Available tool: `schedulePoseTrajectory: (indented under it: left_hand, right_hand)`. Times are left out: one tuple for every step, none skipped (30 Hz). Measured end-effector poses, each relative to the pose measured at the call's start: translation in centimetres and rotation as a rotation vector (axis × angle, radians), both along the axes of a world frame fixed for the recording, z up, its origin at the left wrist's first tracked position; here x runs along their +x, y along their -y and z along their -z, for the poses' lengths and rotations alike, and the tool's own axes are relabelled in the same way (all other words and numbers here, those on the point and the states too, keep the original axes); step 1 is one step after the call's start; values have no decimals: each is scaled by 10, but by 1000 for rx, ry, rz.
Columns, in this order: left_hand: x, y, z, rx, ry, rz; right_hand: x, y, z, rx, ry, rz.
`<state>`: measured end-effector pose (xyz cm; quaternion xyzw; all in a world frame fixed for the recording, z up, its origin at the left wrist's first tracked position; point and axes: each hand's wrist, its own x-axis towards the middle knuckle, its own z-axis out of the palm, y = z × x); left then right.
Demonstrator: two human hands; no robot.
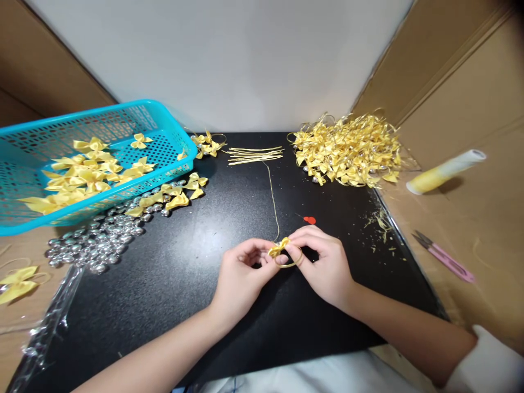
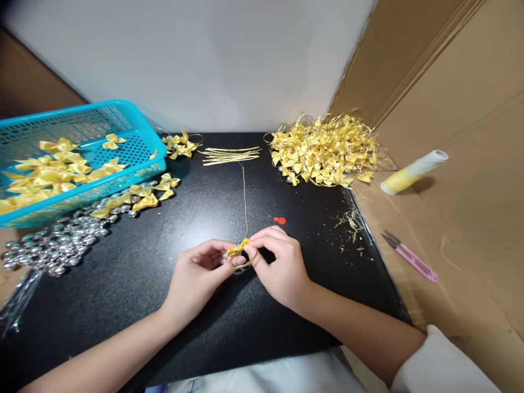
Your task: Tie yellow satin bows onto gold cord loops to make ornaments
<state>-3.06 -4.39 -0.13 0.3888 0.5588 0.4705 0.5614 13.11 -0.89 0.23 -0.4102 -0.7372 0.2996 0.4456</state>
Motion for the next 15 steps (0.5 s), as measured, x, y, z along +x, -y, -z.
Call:
schedulePoseTrajectory:
  left_hand:
    - [0,0,0,-1,-12,-9]
    - [1,1,0,0,-23,-18]
    - [1,1,0,5,-29,-27]
    - [1,1,0,12,-31,-33]
    - [1,1,0,21,-31,-37]
    - [1,1,0,29,-31,-39]
    - [1,1,1,38,-33,-39]
    - [1,1,1,43,-38,-40]
    - [1,1,1,45,-46,-42]
    - [0,1,1,45,-51,-42]
    - [0,2,1,46,-53,-44]
    - [-1,2,2,43,-52,-44]
    - [-1,1,2,41,-47,-43]
    - [-1,1,1,37,-41,-42]
    - [-1,0,1,32,-33,-41]
  right_hand:
    - [0,0,0,8,-1,2]
    - [0,0,0,15,-3,4]
    - [0,0,0,20,-4,7]
    - [-1,0,0,23,-5,9]
    - [-1,1,0,24,-8,10]
    - [-1,1,0,23,-11,11]
    - [-2,1,0,24,-15,11]
    - [-2,2,1,28,-19,12]
    - [-2,2,1,33,-22,11]
    - [-3,2,1,40,-24,11]
    - [-3,2,1,46,-27,10]
    - [-4,2,1,49,-27,8]
    - [-4,2,1,52,-26,5]
    - [-4,1,1,57,-23,3]
    - [-3,1,0,65,-16,5]
